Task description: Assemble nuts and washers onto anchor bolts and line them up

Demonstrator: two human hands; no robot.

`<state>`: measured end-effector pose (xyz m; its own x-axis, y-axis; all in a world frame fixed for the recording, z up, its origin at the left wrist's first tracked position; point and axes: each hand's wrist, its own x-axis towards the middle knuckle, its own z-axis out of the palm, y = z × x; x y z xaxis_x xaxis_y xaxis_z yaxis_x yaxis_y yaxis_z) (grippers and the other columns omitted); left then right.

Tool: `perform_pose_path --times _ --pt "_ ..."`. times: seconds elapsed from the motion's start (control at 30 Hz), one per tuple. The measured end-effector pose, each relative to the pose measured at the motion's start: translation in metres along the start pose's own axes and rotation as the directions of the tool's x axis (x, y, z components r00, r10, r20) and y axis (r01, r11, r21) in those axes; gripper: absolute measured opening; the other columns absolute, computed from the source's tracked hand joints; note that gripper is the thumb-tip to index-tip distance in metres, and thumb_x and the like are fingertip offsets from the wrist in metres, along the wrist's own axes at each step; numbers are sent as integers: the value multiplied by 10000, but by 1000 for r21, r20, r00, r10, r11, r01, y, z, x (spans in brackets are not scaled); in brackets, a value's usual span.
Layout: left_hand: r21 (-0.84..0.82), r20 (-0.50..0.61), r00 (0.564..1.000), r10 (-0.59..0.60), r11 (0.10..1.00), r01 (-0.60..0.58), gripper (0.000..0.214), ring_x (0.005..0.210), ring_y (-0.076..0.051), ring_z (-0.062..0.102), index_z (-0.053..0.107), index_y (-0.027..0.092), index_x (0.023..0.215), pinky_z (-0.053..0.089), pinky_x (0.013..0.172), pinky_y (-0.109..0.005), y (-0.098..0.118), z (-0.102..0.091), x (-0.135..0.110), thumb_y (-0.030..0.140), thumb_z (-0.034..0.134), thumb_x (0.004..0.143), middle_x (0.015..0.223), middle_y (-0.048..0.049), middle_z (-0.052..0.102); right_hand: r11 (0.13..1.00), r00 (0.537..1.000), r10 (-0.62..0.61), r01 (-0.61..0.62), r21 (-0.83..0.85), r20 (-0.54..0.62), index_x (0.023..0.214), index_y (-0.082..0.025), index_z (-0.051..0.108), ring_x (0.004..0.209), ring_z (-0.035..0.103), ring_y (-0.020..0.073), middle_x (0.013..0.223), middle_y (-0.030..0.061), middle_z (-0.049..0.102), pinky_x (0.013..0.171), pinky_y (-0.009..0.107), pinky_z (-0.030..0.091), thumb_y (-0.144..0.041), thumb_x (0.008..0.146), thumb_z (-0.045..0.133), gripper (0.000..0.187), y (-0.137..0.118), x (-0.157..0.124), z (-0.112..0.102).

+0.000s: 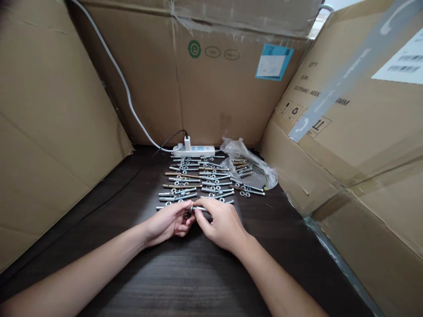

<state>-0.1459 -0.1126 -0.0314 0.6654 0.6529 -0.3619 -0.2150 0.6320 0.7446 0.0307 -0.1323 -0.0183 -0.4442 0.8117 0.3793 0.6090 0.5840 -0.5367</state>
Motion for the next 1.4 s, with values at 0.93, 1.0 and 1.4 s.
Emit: perform_pose_path --times 0.93,1.0,1.4 --pt "-11 77 992 96 995 -95 209 496 -43 280 444 141 739 172 480 -211 1 2 -4 294 466 880 689 28 394 989 985 146 -147 -2 93 871 -201 495 582 464 120 664 -29 524 572 236 331 -232 885 424 79 3 0 -8" --pt "25 66 992 110 993 -112 245 497 -41 284 438 141 728 181 486 -207 -2 4 -4 325 493 879 671 34 385 995 988 93 -89 -37 120 881 -200 494 628 494 128 716 -14 558 603 242 340 -230 900 410 92 -1 0 -10" --pt "198 -16 987 158 968 -152 319 478 -34 230 392 162 727 144 446 -177 -9 7 1 434 514 842 631 61 329 972 988 45 -10 -235 146 1004 -225 546 799 582 153 935 19 617 662 246 379 -282 923 427 155 -6 0 -9"
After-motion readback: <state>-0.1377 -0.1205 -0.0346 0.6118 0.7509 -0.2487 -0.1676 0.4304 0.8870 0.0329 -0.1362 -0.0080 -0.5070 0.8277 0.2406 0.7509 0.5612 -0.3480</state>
